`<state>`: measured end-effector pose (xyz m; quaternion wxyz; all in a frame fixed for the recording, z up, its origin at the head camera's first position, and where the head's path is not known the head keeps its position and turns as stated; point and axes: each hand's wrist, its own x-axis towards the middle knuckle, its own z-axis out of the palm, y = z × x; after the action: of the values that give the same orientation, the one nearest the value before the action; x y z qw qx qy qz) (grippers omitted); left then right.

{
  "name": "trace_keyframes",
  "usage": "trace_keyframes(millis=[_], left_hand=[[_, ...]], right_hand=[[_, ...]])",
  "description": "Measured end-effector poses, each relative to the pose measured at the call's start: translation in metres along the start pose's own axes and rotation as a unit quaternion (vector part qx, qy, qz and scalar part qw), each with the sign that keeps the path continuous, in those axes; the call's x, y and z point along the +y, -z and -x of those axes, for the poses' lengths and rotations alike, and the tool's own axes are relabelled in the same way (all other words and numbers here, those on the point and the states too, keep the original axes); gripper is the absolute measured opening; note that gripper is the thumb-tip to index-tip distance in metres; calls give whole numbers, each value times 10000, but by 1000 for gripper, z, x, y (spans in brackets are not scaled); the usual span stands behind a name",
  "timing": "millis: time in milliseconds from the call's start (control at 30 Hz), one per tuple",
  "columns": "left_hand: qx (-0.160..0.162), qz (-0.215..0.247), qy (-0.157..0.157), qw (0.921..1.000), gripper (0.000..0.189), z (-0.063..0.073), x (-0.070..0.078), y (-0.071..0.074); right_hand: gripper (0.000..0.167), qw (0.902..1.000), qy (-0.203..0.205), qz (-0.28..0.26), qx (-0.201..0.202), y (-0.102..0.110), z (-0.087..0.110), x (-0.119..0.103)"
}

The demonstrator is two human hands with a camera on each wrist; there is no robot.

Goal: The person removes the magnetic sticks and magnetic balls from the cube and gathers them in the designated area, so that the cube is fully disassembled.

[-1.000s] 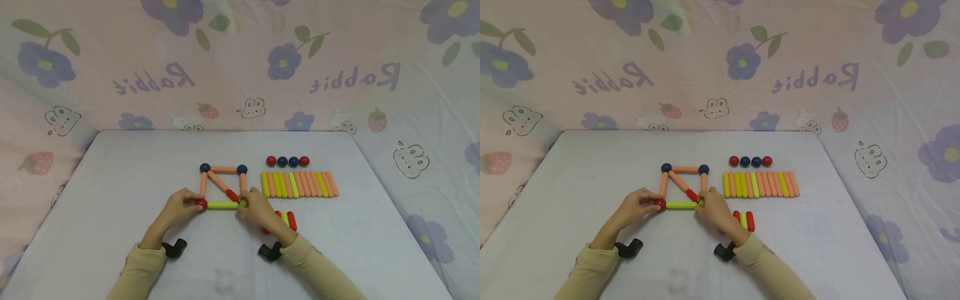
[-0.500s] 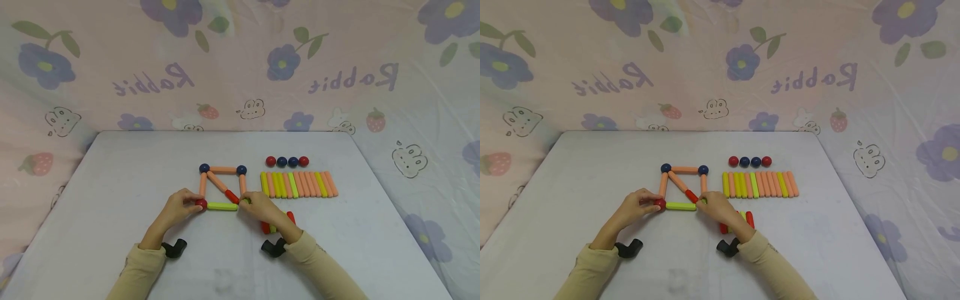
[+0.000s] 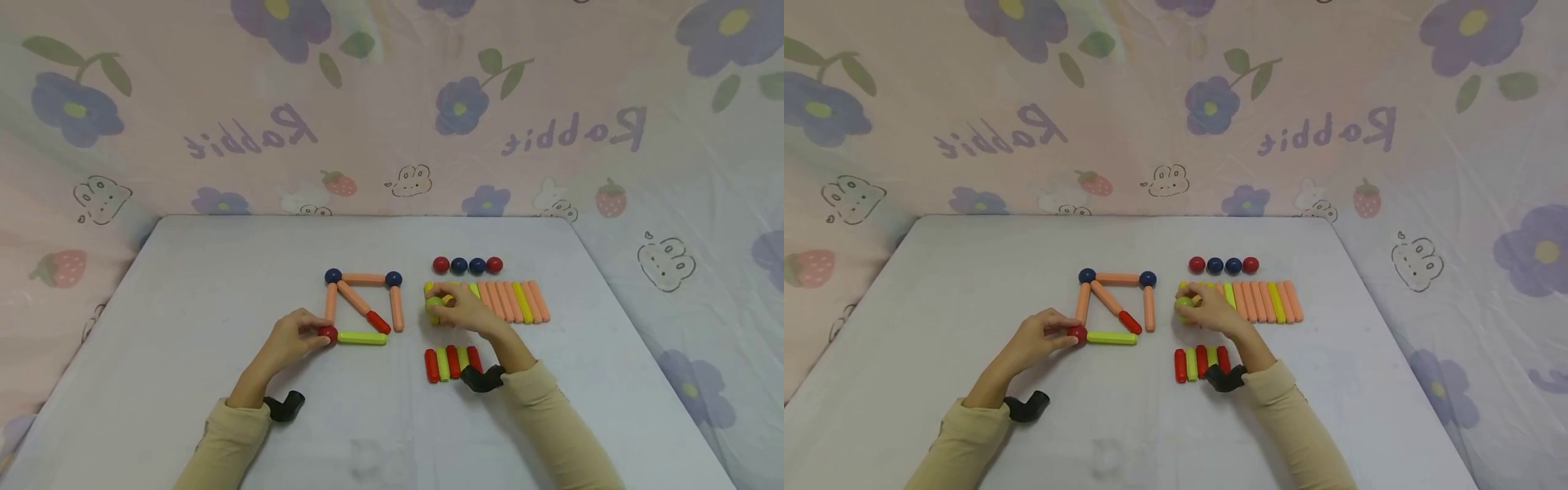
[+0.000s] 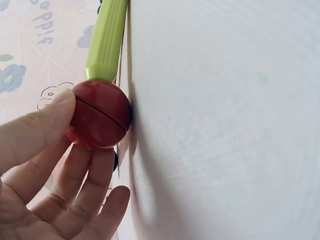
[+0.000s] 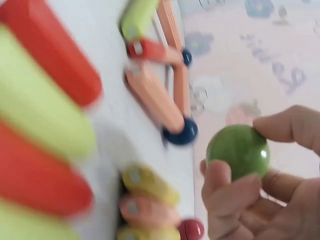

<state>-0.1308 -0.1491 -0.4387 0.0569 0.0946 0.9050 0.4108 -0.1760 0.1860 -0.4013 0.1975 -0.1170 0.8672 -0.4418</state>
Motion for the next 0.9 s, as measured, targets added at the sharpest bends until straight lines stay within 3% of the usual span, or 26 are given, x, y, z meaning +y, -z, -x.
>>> trace_keyframes(millis=[100,333,700,900], left_hand=[[-24,-28,20,10000,26,0,0,0],[8,9,-13,10000,26,1,0,0],[36,5,-15,10000,26,0,-1,-1],[44,46,17,10000,26,0,-2,-1]], right_hand=[[39,9999,70,-118,0,18,2,10],[41,9984,285,-201,435,59,2,38],[50,9902,-103,-750,1170,101,1,68],[51,9829,-402,-714,1649,116,-3,80]])
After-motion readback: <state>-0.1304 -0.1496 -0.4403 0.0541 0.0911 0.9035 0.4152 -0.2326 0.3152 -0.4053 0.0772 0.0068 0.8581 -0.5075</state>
